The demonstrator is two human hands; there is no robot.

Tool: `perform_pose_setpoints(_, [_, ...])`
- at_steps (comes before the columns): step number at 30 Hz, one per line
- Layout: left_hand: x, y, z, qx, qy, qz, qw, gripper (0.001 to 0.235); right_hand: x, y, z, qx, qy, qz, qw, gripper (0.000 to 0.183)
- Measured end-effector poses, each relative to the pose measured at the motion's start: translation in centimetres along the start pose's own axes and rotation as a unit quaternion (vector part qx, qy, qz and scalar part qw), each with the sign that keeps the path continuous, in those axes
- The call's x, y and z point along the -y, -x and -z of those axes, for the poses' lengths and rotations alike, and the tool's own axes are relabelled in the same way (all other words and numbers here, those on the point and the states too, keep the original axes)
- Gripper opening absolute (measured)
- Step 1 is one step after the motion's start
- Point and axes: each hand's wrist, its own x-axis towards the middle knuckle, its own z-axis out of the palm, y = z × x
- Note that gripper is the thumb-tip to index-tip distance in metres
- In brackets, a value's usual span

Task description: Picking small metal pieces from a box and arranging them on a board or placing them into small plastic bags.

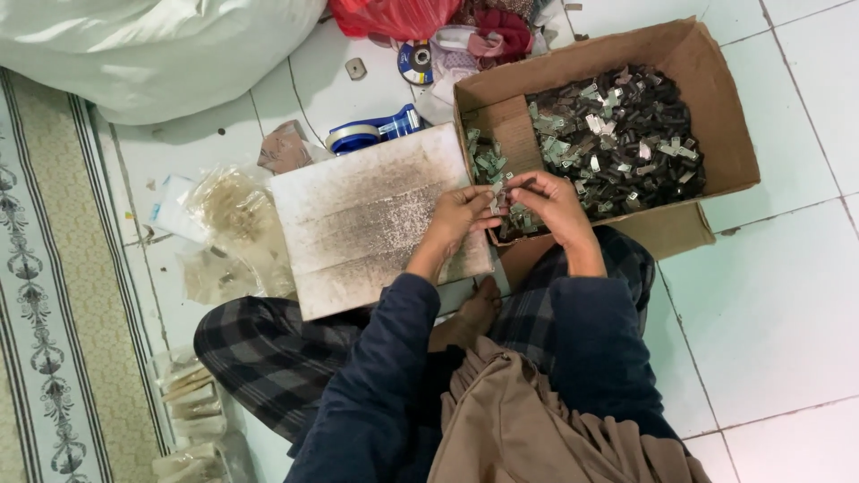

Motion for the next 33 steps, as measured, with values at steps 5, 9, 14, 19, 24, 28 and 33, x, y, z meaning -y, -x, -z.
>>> perform_pose_setpoints(5, [-0.2, 0.6, -0.3, -0.002, 0.001, -0.012, 1.000, 0.036, 0.3, 0.1, -0.1, 0.006, -0.007, 0.013, 1.000, 0.017])
perform_pose_setpoints(9, [-0.1, 1.1, -0.7, -0.017, -0.005, -0.042, 0.999, 0.031, 0.4, 0.1, -0.3, -0.001, 0.009, 0.011, 1.000, 0.016])
perform_pose_setpoints(14, [0.2, 2.2, 0.2, -0.052, 0.002, -0.067, 0.996, 0.027, 1.5, 0.2, -2.7, 0.000, 0.041, 0.011, 0.999, 0.018])
perform_pose_setpoints(19, [-1.9, 6.0, 3.8, -0.127, 0.010, -0.095, 0.987, 0.026, 3.5, 0.6, -9.1, 0.005, 0.064, 0.040, 0.997, 0.020])
perform_pose_setpoints(24, [-1.5, 7.9, 9.4, -0.208, -0.058, -0.119, 0.969, 0.029, 4.1, 0.6, -14.7, 0.038, 0.137, 0.084, 0.986, 0.021])
perform_pose_setpoints(28, [-5.1, 11.3, 9.8, -0.260, -0.186, -0.156, 0.935, 0.031, 5.6, 0.5, -17.0, 0.091, 0.172, 0.098, 0.976, 0.028])
perform_pose_setpoints(33, [-6.9, 12.9, 9.2, -0.307, -0.317, -0.207, 0.873, 0.032, 6.3, 1.2, -16.9, 0.070, 0.178, 0.087, 0.978, 0.031])
